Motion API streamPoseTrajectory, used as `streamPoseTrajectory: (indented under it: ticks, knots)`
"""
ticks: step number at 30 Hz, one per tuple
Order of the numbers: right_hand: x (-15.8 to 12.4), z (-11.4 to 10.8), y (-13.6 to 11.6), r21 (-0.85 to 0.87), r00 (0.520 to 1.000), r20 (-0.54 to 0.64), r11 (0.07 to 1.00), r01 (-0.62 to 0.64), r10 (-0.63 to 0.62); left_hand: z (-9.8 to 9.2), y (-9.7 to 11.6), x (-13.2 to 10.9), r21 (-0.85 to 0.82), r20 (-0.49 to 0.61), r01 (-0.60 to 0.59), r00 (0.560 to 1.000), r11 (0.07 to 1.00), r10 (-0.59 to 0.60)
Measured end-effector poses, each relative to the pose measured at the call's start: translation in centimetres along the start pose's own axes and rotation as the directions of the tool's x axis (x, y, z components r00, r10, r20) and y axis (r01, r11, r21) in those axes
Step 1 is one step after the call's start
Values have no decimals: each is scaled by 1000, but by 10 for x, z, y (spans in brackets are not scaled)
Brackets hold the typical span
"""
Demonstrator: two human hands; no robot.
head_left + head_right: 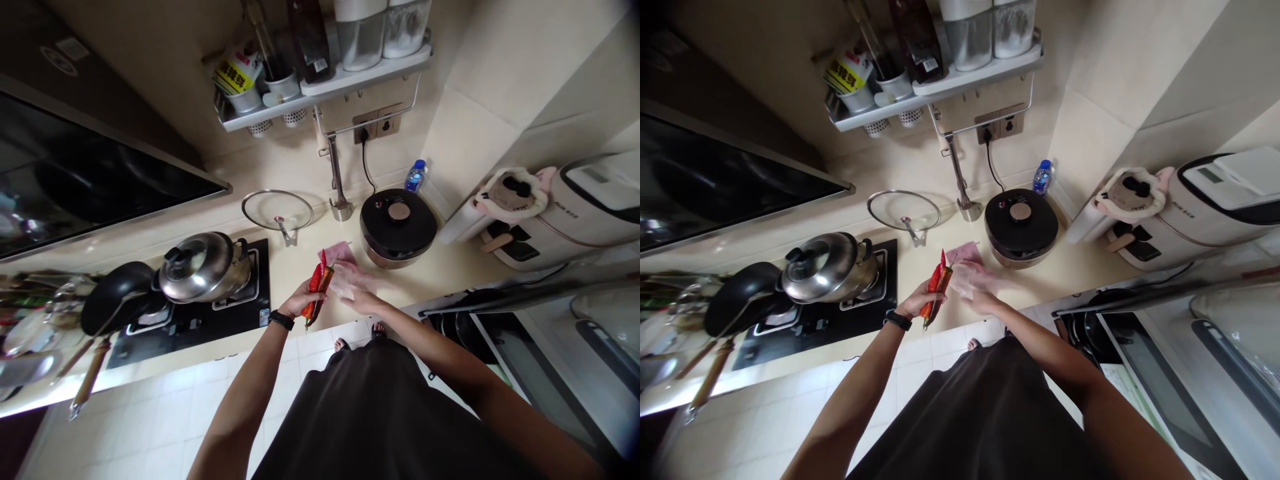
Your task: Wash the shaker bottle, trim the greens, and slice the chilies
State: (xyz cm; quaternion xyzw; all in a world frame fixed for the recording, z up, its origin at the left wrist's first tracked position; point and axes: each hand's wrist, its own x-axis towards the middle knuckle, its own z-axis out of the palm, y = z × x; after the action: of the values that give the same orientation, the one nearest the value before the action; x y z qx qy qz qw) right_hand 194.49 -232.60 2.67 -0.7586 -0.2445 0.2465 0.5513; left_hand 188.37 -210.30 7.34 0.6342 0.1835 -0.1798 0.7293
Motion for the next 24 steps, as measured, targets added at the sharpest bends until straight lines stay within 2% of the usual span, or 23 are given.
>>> streamPoseTrajectory:
  ticks: [2, 3, 5, 6, 8, 10, 12, 14, 17, 19, 22, 24]
  knots:
    - [-23, -5, 6, -182, 998, 37, 982, 58, -52, -1, -1, 0, 7, -5, -9, 1000, 1000, 9]
    - [-30, -7, 8, -296, 997, -26, 953, 56, -66, 0, -1, 0, 12, -3, -12, 1000, 1000, 12]
    - [-35, -10, 10, -512, 975, -204, 858, -30, -88, 3, 1, 0, 16, 10, -18, 1000, 1000, 18]
    - [-33, -10, 9, -596, 963, -250, 800, -74, -97, 5, 2, -1, 12, 17, -21, 1000, 1000, 21]
    - [-24, -5, 5, -698, 973, -205, 712, -68, -107, 12, 7, -1, 5, 26, -27, 999, 1000, 26]
    - [-18, 2, 1, -731, 986, -77, 681, 47, -150, 17, 13, -1, -7, 1, -29, 1000, 1000, 29]
    - [-17, 7, 1, -736, 971, 29, 652, 182, -239, 20, 17, -1, -42, -54, -28, 998, 999, 25]
    - [-18, 7, 7, -763, 950, 74, 596, 249, -303, 22, 18, -1, -115, -123, -37, 992, 993, 22]
    - [-3, -2, 22, -821, 966, 28, 546, 168, -256, 23, 12, 2, -236, -185, -54, 983, 970, 10]
    - [19, -11, 28, -814, 987, 32, 569, 117, -157, 25, 5, 3, -287, -193, -43, 981, 957, -14]
    - [56, -28, 22, -766, 992, 129, 635, 102, -4, 27, -3, -1, -366, -234, -36, 971, 930, -55]
    - [72, -42, 10, -764, 993, 114, 641, 71, 26, 27, -7, -10, -451, -283, -84, 958, 888, -53]
